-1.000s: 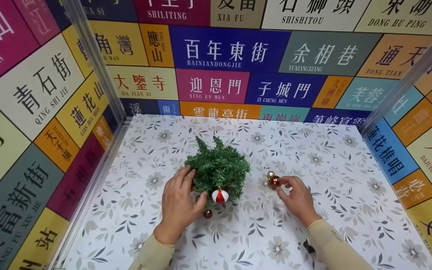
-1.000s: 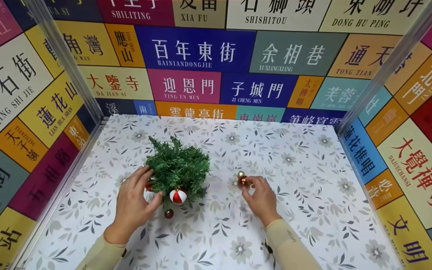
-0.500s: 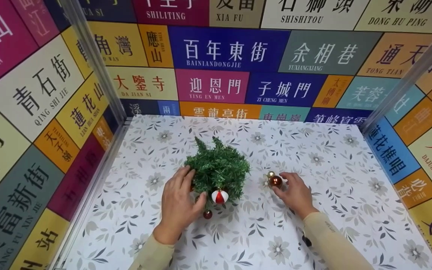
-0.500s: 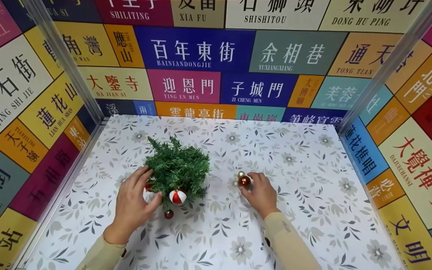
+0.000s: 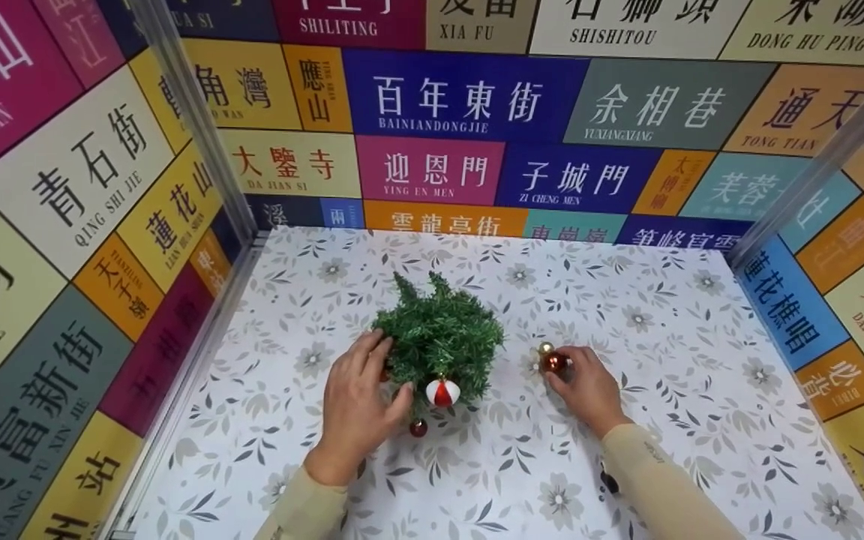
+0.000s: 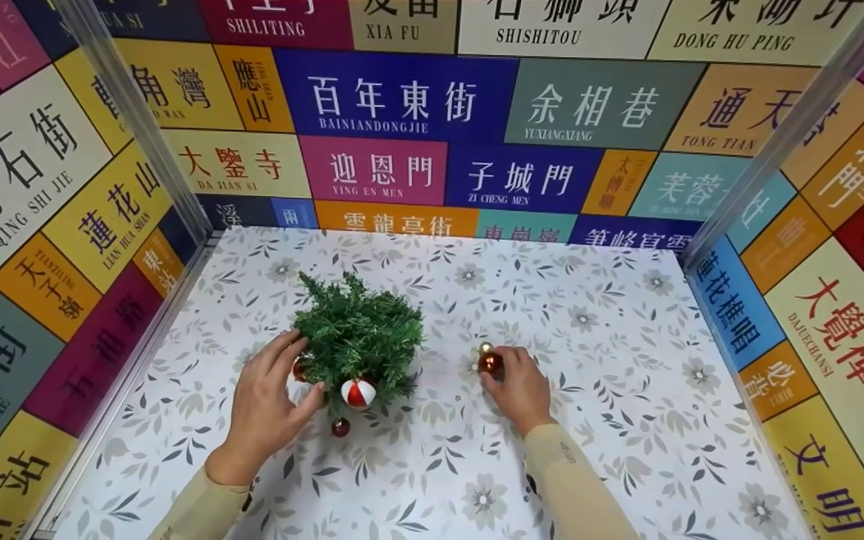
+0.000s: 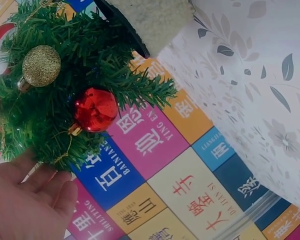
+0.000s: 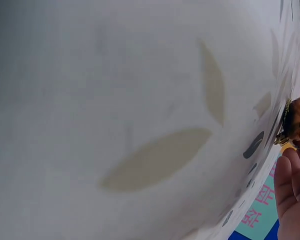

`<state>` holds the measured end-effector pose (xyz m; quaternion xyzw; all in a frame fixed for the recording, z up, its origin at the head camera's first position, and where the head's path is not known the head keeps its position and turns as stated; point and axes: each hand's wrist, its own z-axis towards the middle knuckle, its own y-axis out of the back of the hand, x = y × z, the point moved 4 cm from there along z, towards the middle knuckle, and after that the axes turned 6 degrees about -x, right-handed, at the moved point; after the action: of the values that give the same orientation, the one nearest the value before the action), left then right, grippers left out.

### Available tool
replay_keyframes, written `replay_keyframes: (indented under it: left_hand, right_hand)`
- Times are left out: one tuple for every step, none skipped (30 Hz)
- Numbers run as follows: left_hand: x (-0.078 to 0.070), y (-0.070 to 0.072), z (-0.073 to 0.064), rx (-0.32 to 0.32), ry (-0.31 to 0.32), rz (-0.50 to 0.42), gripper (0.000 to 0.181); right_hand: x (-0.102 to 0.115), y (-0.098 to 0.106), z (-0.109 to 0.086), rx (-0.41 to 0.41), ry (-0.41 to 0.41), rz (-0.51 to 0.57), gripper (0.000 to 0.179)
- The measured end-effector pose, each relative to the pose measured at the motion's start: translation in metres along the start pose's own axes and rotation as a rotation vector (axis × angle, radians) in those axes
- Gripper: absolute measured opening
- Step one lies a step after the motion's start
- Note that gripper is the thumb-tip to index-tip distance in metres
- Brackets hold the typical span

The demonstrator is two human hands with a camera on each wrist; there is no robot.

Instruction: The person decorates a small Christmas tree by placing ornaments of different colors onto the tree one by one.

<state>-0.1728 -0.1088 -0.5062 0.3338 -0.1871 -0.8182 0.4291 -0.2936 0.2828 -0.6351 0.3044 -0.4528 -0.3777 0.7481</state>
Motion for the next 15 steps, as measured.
replay_keyframes:
  left_hand:
    - [0.001,0.000,0.000,0.000,-0.001,-0.001,0.064]
    - [0.002,0.000,0.001,0.000,-0.002,-0.004,0.064]
    - [0.003,0.000,0.001,0.001,-0.003,-0.005,0.064]
    - [0.004,0.000,0.002,0.002,-0.005,-0.007,0.063]
    - [0.005,0.001,0.002,0.003,-0.007,-0.010,0.063]
    - [0.006,0.001,0.003,0.003,-0.009,-0.014,0.063]
    - [0.007,0.001,0.003,0.003,-0.011,-0.015,0.063]
    - [0.008,0.001,0.004,0.007,-0.011,-0.017,0.063]
    - [0.009,0.002,0.004,0.008,-0.014,-0.017,0.063]
    - [0.010,0.002,0.004,0.011,-0.016,-0.018,0.062]
    - [0.011,0.003,0.004,0.014,-0.019,-0.018,0.062]
    - [0.012,0.003,0.005,0.018,-0.021,-0.018,0.061]
    - [0.013,0.003,0.005,0.022,-0.024,-0.018,0.061]
    - [0.014,0.003,0.006,0.025,-0.027,-0.022,0.061]
    - [0.015,0.004,0.006,0.026,-0.031,-0.025,0.060]
  right_hand:
    - [0.000,0.000,0.000,0.002,-0.007,0.002,0.047]
    - [0.000,0.000,0.000,0.005,-0.014,0.004,0.047]
    - [0.000,-0.001,0.000,0.007,-0.020,0.005,0.048]
    - [0.000,-0.001,0.000,0.007,-0.023,0.007,0.048]
    - [-0.001,-0.001,0.000,0.005,-0.027,0.006,0.048]
    - [0.000,-0.001,0.000,0.002,-0.029,0.005,0.048]
    - [0.000,-0.001,0.000,0.001,-0.034,0.003,0.048]
    - [0.000,-0.001,0.000,0.000,-0.036,0.001,0.048]
    - [0.000,-0.001,-0.001,0.000,-0.035,0.002,0.048]
    - [0.000,-0.001,-0.001,0.000,-0.035,0.006,0.047]
    - [0.000,-0.001,-0.001,0.003,-0.039,0.008,0.047]
    - [0.001,-0.001,-0.002,0.005,-0.042,0.012,0.046]
    - [0.001,-0.001,-0.002,0.009,-0.045,0.017,0.046]
    - [0.001,-0.001,-0.002,0.013,-0.049,0.022,0.046]
    - [0.002,-0.001,-0.002,0.014,-0.052,0.027,0.046]
